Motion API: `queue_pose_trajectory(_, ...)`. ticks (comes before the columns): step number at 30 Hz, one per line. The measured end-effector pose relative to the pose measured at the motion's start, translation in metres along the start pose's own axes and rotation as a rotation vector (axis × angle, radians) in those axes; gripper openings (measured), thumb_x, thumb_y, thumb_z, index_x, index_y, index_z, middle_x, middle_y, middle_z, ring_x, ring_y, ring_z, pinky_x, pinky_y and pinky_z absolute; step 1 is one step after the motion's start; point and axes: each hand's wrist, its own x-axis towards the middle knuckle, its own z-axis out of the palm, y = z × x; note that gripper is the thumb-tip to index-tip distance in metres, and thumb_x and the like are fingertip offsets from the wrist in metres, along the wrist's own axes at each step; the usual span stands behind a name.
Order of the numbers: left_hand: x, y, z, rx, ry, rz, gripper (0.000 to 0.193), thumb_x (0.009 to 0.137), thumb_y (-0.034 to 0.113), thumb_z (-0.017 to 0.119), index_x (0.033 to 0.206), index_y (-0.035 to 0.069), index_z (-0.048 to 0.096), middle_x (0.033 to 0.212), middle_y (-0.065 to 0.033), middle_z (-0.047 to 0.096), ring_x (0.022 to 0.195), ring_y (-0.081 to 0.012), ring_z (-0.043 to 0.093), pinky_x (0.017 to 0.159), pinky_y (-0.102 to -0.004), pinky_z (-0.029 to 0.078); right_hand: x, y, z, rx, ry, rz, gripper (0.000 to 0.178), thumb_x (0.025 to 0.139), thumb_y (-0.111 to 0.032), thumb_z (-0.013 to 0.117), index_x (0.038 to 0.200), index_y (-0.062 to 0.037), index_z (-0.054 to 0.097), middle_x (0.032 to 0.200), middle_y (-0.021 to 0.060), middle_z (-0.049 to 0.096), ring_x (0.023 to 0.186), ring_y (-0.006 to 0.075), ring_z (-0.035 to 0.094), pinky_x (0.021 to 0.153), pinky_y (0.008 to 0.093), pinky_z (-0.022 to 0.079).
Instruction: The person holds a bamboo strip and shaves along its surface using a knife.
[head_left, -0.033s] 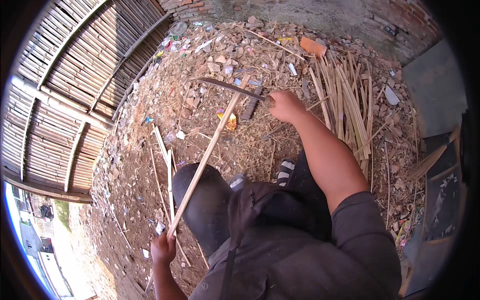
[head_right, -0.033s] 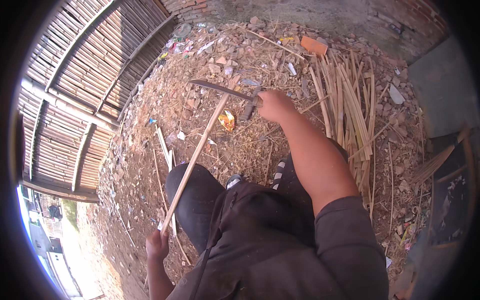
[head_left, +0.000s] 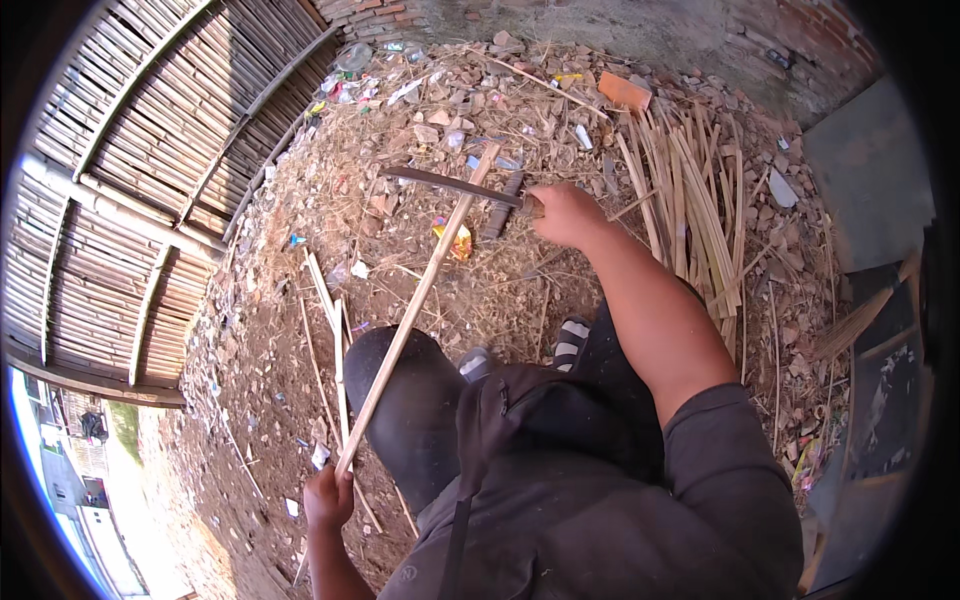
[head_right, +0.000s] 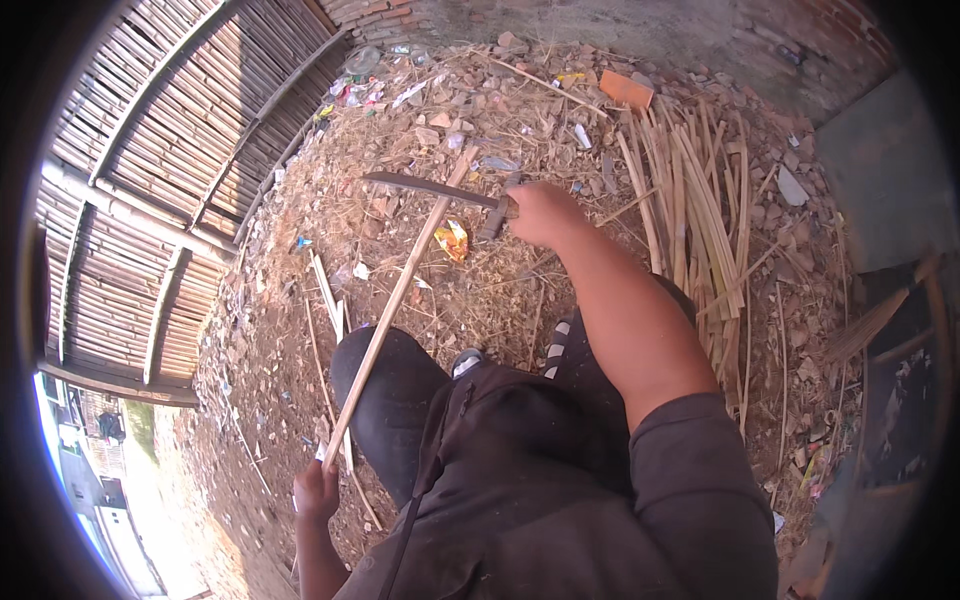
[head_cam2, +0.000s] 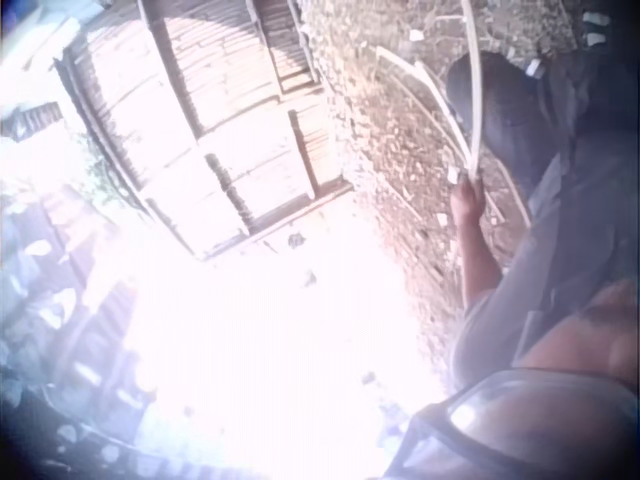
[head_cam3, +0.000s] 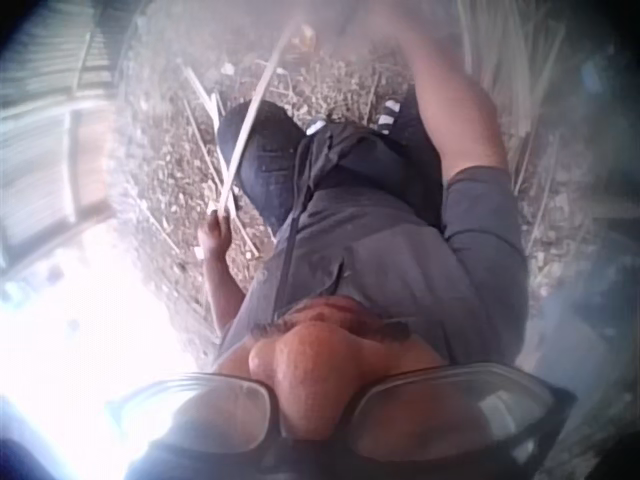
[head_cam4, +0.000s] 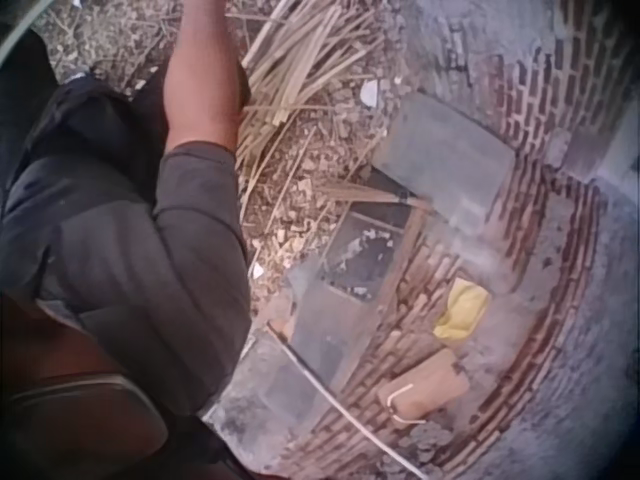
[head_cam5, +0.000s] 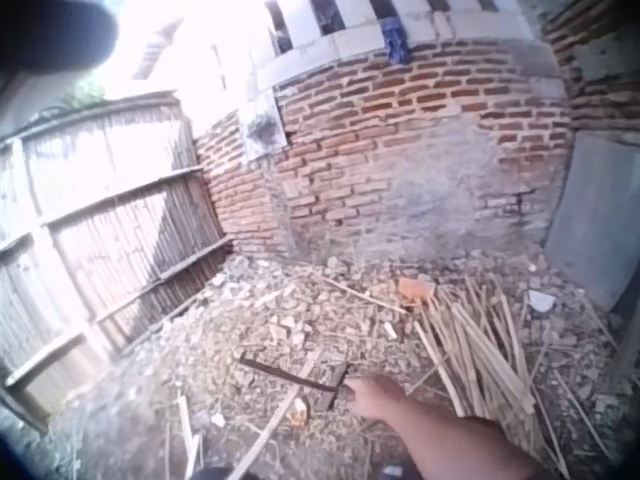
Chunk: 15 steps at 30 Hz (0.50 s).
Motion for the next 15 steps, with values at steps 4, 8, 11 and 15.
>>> queue_pose_trajectory(4, -0.003, 0.0, 0.007, -0.042, 0.009, -0.015, 0.036, 0.091, 0.032, 0.063, 0.071, 0.005, 0.05, 0.06, -0.0207, 0.054, 0.06, -0.0464, 0.057, 0.055, -0.0549, 0.043, -0.005, -0.036, -0.008, -0.211, -0.239, -0.359, 0.027, 0.074, -0.017, 0.068, 0.1, -0.0101, 0.066, 0.089, 0.0129, 0.069, 0.083, 0.0368, 0.067, 0.074, 0.0476, 0.053)
queue_pose_trajectory(8, -0.008, -0.009, 0.005, -0.049, 0.03, 0.045, 0.036, 0.09, 0.032, 0.064, 0.07, 0.005, 0.049, 0.06, -0.0208, 0.054, 0.059, -0.046, 0.057, 0.054, -0.0546, 0.042, 0.013, 0.017, -0.004, -0.006, -0.139, 0.024, 0.026, 0.075, -0.015, 0.067, 0.101, -0.0123, 0.068, 0.09, 0.0154, 0.068, 0.091, 0.0355, 0.068, 0.077, 0.0475, 0.054)
queue_pose_trajectory(11, -0.006, -0.006, -0.004, -0.028, 0.005, 0.017, 0.037, 0.09, 0.031, 0.065, 0.07, 0.005, 0.049, 0.06, -0.0206, 0.054, 0.059, -0.0456, 0.057, 0.053, -0.0542, 0.042, 0.011, 0.03, -0.007, -0.023, -0.052, 0.101, 0.027, 0.075, -0.014, 0.067, 0.101, -0.0119, 0.068, 0.093, 0.0154, 0.069, 0.092, 0.0358, 0.068, 0.078, 0.0481, 0.054)
queue_pose_trajectory(15, -0.007, -0.003, -0.002, -0.025, 0.024, 0.039, 0.036, 0.09, 0.03, 0.065, 0.069, 0.005, 0.049, 0.059, -0.0199, 0.054, 0.057, -0.045, 0.057, 0.052, -0.0536, 0.042, 0.001, 0.0, 0.0, -0.088, -0.048, -0.132, 0.024, 0.073, -0.017, 0.069, 0.096, -0.0117, 0.066, 0.083, 0.0134, 0.067, 0.082, 0.0374, 0.067, 0.072, 0.048, 0.053)
